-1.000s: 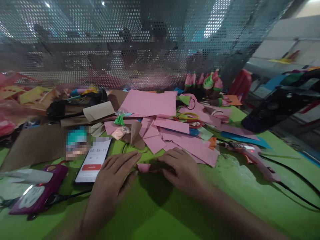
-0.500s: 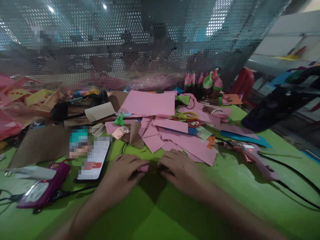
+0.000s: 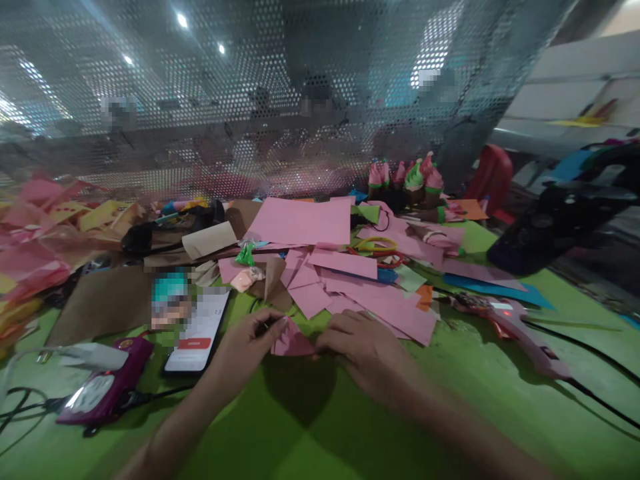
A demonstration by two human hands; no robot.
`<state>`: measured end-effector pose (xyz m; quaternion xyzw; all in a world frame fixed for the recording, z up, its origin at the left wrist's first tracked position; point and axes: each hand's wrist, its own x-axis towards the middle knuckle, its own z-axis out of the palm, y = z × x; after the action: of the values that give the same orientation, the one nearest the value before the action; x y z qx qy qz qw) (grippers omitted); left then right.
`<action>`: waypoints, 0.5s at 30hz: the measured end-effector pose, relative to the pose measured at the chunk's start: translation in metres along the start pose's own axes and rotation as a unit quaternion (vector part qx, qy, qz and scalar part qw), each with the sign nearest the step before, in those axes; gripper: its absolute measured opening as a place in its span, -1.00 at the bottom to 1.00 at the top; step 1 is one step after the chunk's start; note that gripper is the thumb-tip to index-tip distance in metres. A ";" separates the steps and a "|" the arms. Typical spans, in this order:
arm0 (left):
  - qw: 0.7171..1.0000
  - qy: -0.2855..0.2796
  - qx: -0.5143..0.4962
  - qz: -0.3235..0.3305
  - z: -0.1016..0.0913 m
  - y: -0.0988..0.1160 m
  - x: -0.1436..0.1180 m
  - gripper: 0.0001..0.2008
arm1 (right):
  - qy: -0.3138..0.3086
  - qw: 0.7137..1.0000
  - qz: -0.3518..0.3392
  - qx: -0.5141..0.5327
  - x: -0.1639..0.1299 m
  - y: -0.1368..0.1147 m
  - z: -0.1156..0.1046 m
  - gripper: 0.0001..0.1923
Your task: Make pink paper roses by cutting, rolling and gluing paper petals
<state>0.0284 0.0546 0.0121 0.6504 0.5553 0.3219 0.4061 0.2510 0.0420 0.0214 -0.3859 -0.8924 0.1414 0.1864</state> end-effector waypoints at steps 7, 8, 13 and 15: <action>0.997 0.062 0.038 0.041 0.000 0.002 0.021 -0.73 | -0.015 1.000 0.013 -0.021 0.000 -0.003 -0.005 -0.70; 0.995 0.070 0.053 0.048 -0.001 0.002 0.025 -0.73 | -0.019 0.999 0.015 -0.029 -0.001 -0.003 -0.004 -0.70; 0.984 0.070 0.121 0.108 -0.005 0.005 0.055 -0.66 | -0.053 0.996 0.021 -0.062 -0.002 -0.005 -0.001 -0.73; 0.978 0.104 0.123 0.133 -0.007 0.014 0.066 -0.63 | -0.060 0.995 0.015 -0.074 -0.003 -0.005 0.000 -0.77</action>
<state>0.0405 0.1198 0.0253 0.7263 0.5385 0.3678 0.2172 0.2491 0.0365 0.0228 -0.4027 -0.9041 0.1004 0.1015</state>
